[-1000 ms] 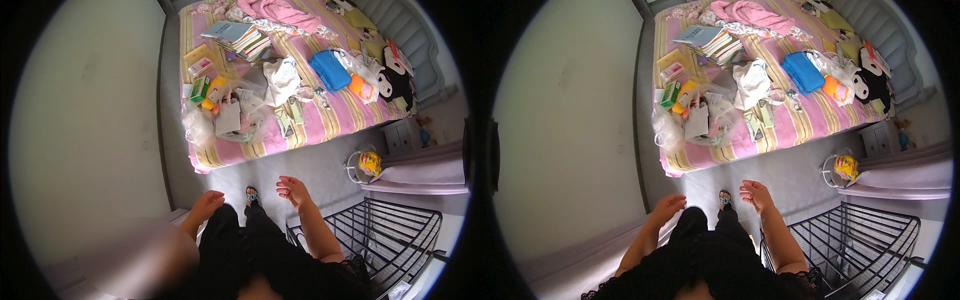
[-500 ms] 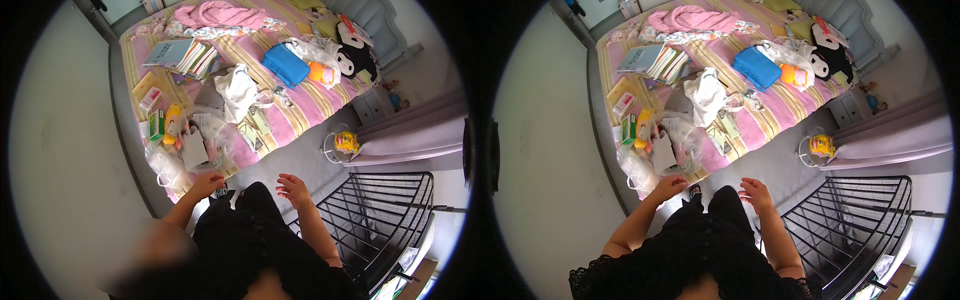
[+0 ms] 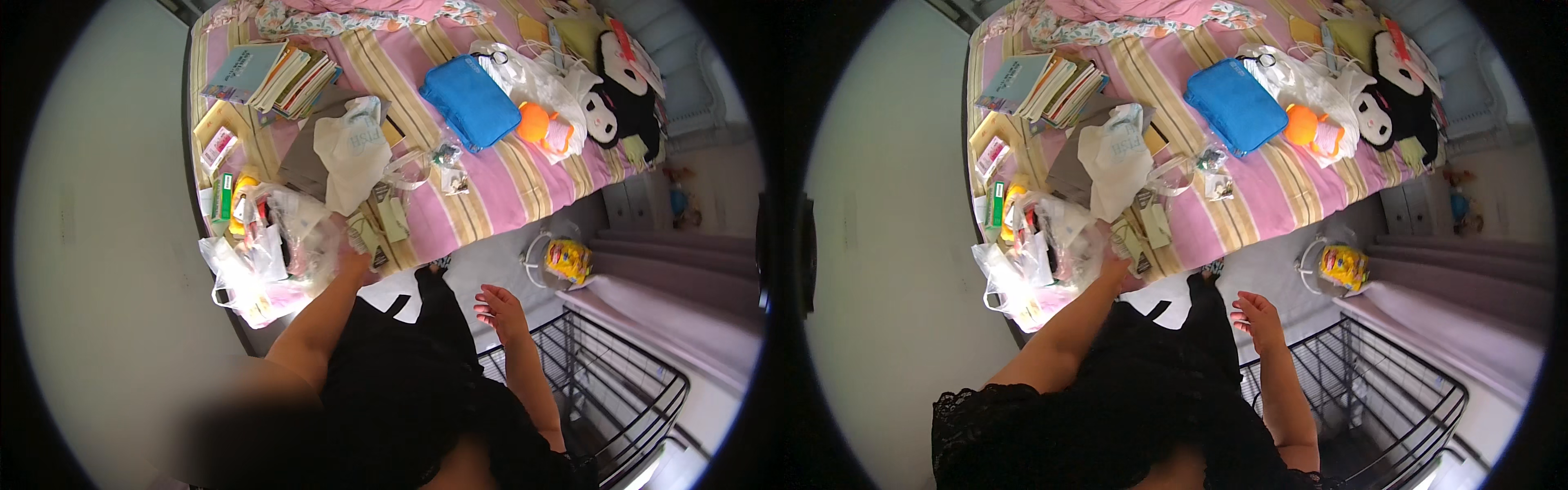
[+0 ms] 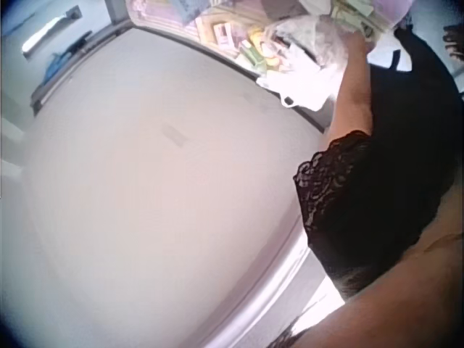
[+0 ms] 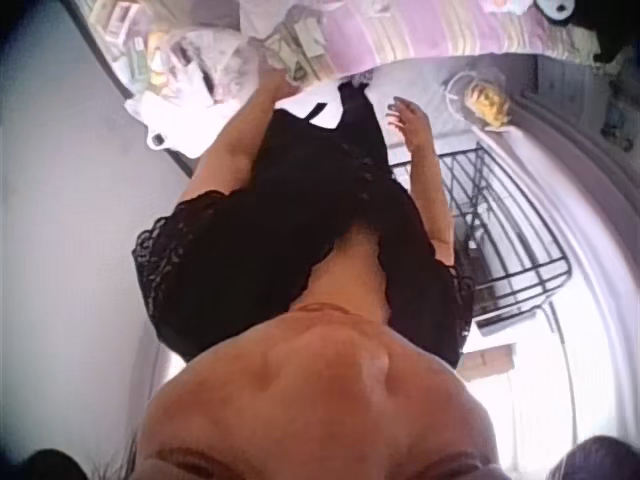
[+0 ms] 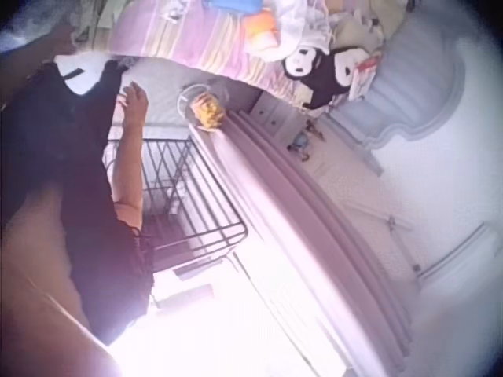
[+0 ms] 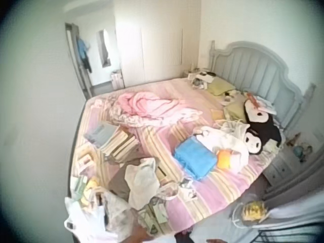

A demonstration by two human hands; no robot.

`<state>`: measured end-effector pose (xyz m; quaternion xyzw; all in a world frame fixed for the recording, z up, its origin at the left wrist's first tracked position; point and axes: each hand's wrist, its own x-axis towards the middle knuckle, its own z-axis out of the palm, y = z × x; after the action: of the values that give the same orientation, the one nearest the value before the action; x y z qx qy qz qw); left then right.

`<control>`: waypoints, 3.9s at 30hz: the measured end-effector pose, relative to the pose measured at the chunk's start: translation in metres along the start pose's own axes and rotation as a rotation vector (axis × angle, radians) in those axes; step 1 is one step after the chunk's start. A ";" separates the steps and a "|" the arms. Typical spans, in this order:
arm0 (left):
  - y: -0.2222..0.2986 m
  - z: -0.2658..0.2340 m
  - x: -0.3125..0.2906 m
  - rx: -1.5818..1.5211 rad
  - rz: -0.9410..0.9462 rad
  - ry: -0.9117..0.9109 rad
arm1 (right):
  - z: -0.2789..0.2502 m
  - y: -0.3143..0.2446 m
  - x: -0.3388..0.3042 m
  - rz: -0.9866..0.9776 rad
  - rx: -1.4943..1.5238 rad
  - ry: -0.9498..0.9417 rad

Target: The person moves from a sink area to a bedroom and begins sorting through a cluttered bed. They pick up various items including a small black box, a white envelope, a blue card, and a green box, inspecting each before placing them into a white plastic bag.

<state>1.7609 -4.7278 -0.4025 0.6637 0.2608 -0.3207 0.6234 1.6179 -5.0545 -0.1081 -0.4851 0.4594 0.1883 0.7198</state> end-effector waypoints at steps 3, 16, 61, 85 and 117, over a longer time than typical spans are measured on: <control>0.142 0.072 -0.102 0.214 -0.317 0.559 | -0.040 -0.031 0.030 0.061 -0.105 -0.002; 0.083 0.052 -0.059 0.417 -0.008 0.661 | 0.071 -0.058 0.188 0.144 -0.582 -0.186; 0.091 0.144 0.001 0.500 -0.185 0.550 | -0.026 -0.121 0.190 -0.032 -0.333 -0.197; 0.139 0.195 0.058 0.008 -0.221 0.658 | 0.025 -0.137 0.207 -0.183 -0.470 -0.388; 0.206 0.171 -0.019 1.143 0.607 -0.178 | 0.021 -0.167 0.203 -0.191 -0.302 -0.377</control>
<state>1.8847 -4.9147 -0.2556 0.9057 -0.2026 -0.2721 0.2543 1.8506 -5.1482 -0.1890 -0.5845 0.2358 0.2730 0.7268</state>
